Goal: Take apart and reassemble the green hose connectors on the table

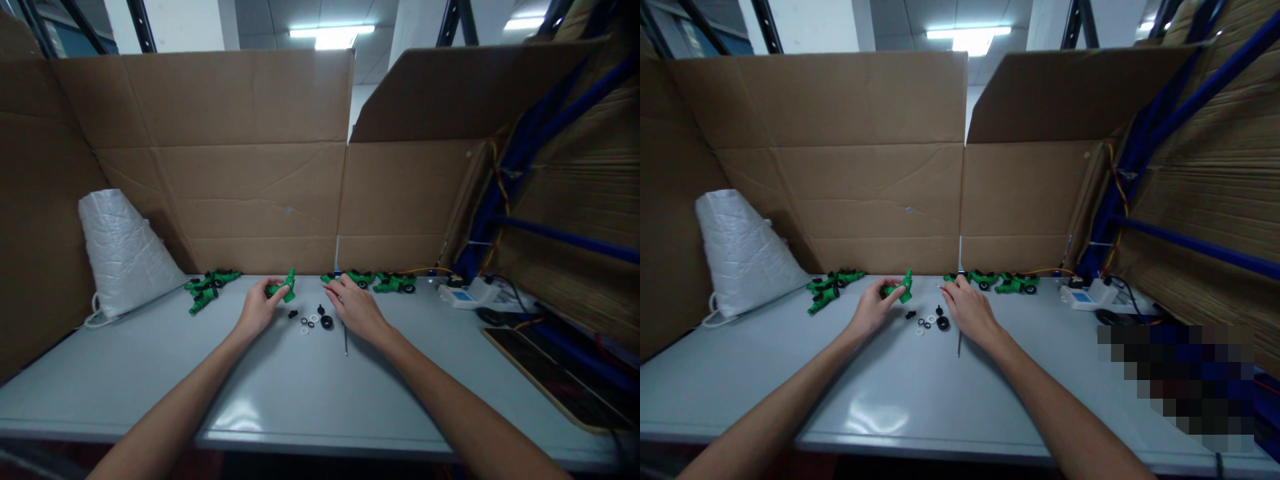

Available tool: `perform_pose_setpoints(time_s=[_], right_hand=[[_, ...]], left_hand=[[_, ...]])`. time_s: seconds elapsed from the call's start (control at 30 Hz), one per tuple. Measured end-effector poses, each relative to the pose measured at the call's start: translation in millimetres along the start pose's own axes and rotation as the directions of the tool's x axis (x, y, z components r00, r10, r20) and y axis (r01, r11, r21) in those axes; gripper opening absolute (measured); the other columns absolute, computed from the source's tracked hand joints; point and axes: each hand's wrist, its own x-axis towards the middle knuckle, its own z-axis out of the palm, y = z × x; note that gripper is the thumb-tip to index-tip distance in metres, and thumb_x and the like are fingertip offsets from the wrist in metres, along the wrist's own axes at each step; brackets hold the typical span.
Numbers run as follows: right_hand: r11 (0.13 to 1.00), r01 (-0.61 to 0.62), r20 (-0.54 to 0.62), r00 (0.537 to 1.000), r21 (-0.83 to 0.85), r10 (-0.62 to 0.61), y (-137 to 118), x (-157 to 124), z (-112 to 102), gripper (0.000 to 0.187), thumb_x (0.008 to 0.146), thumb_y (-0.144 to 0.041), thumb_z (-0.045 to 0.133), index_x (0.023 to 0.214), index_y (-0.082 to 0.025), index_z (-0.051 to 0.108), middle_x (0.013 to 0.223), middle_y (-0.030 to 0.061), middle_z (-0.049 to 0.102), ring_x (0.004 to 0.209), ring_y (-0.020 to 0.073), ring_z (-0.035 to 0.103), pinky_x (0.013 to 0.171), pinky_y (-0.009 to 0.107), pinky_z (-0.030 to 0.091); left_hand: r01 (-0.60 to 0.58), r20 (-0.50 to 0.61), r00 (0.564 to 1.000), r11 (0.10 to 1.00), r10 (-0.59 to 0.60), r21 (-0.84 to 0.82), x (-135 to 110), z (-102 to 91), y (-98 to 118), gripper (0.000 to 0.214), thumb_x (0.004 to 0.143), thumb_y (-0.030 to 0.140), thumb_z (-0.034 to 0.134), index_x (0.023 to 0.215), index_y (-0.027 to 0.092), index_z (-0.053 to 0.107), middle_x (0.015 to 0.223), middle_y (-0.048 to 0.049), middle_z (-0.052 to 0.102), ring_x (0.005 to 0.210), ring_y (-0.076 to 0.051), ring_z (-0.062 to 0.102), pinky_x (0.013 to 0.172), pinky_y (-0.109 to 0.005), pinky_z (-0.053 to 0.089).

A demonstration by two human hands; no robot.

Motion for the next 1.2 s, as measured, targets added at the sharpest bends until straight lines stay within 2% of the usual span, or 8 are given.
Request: perform_pose_setpoints(time_s=[0.17, 0.33, 0.43, 0.53, 0.7, 0.83, 0.97, 1.2], right_hand=[[0.986, -0.144, 0.039, 0.988, -0.085, 0.148, 16, 6, -1, 0.028, 0.111, -0.035, 0.042, 0.112, -0.020, 0.066, 0.114, 0.0095, 0.068, 0.104, 0.0222, 0.068, 0.080, 0.028, 0.042], [0.965, -0.216, 0.151, 0.959, -0.151, 0.238, 29, 8, 0, 0.030, 0.111, -0.031, 0.039, 0.117, -0.018, 0.065, 0.116, 0.0141, 0.074, 0.106, 0.0271, 0.071, 0.083, 0.032, 0.043], [0.947, -0.258, 0.239, 0.923, -0.192, 0.300, 34, 8, 4, 0.034, 0.110, -0.031, 0.036, 0.122, -0.016, 0.065, 0.116, 0.0182, 0.075, 0.105, 0.0312, 0.073, 0.083, 0.035, 0.045], [0.944, -0.274, 0.264, 0.911, -0.185, 0.316, 39, 9, 9, 0.033, 0.108, -0.030, 0.039, 0.123, -0.016, 0.065, 0.116, 0.0197, 0.075, 0.106, 0.0321, 0.073, 0.083, 0.035, 0.046], [0.940, -0.295, 0.281, 0.900, -0.174, 0.334, 45, 11, 15, 0.032, 0.105, -0.028, 0.042, 0.122, -0.015, 0.066, 0.119, 0.0205, 0.075, 0.108, 0.0315, 0.073, 0.085, 0.034, 0.047], [0.941, -0.293, 0.303, 0.893, -0.170, 0.333, 47, 11, 19, 0.030, 0.103, -0.029, 0.047, 0.114, -0.014, 0.070, 0.118, 0.0212, 0.076, 0.109, 0.0321, 0.073, 0.084, 0.034, 0.048], [0.945, -0.289, 0.316, 0.892, -0.155, 0.324, 48, 11, 22, 0.029, 0.101, -0.031, 0.050, 0.110, -0.013, 0.072, 0.117, 0.0213, 0.076, 0.111, 0.0314, 0.072, 0.085, 0.033, 0.049], [0.947, -0.290, 0.314, 0.894, -0.137, 0.319, 47, 11, 27, 0.027, 0.102, -0.029, 0.052, 0.108, -0.012, 0.072, 0.115, 0.0212, 0.077, 0.108, 0.0279, 0.074, 0.088, 0.032, 0.049]], left_hand=[[0.024, 0.001, 1.000, 0.989, -0.025, 0.148, 3, -5.2, -9, 0.039, 0.096, 0.051, 0.060, 0.091, 0.016, 0.076, 0.084, -0.0067, 0.075, 0.075, -0.022, 0.064, 0.070, -0.031, 0.043], [0.002, 0.078, 0.997, 0.986, -0.015, 0.169, -1, -4.1, -2, 0.038, 0.096, 0.040, 0.052, 0.069, 0.017, 0.068, 0.063, -0.0005, 0.061, 0.066, -0.018, 0.056, 0.064, -0.028, 0.037], [-0.038, 0.216, 0.976, 0.995, 0.018, 0.090, -5, -3.1, 5, 0.034, 0.092, 0.035, 0.052, 0.068, 0.017, 0.066, 0.063, 0.0006, 0.059, 0.064, -0.016, 0.055, 0.062, -0.027, 0.038], [-0.042, 0.329, 0.944, 0.998, 0.027, 0.038, -9, -2.4, 9, 0.027, 0.089, 0.031, 0.054, 0.069, 0.016, 0.065, 0.065, 0.0005, 0.061, 0.063, -0.015, 0.055, 0.062, -0.025, 0.040], [-0.089, 0.408, 0.911, 0.995, 0.064, 0.042, -17, -1.2, 14, 0.019, 0.088, 0.025, 0.056, 0.072, 0.017, 0.065, 0.074, -0.0017, 0.067, 0.070, -0.016, 0.060, 0.064, -0.024, 0.041], [-0.195, 0.445, 0.885, 0.977, 0.139, 0.083, -24, 0.6, 30, 0.024, 0.092, 0.025, 0.054, 0.073, 0.017, 0.065, 0.073, -0.0016, 0.065, 0.069, -0.015, 0.058, 0.066, -0.025, 0.042], [-0.299, 0.522, 0.825, 0.951, 0.218, 0.075, -31, 1.8, 44, 0.024, 0.093, 0.020, 0.053, 0.070, 0.018, 0.062, 0.074, -0.0007, 0.063, 0.070, -0.015, 0.058, 0.069, -0.025, 0.042], [-0.502, 0.585, 0.750, 0.841, 0.307, 0.202, -36, 2.2, 45, 0.022, 0.092, 0.017, 0.053, 0.072, 0.020, 0.061, 0.075, -0.0022, 0.061, 0.075, -0.018, 0.059, 0.075, -0.028, 0.044]])
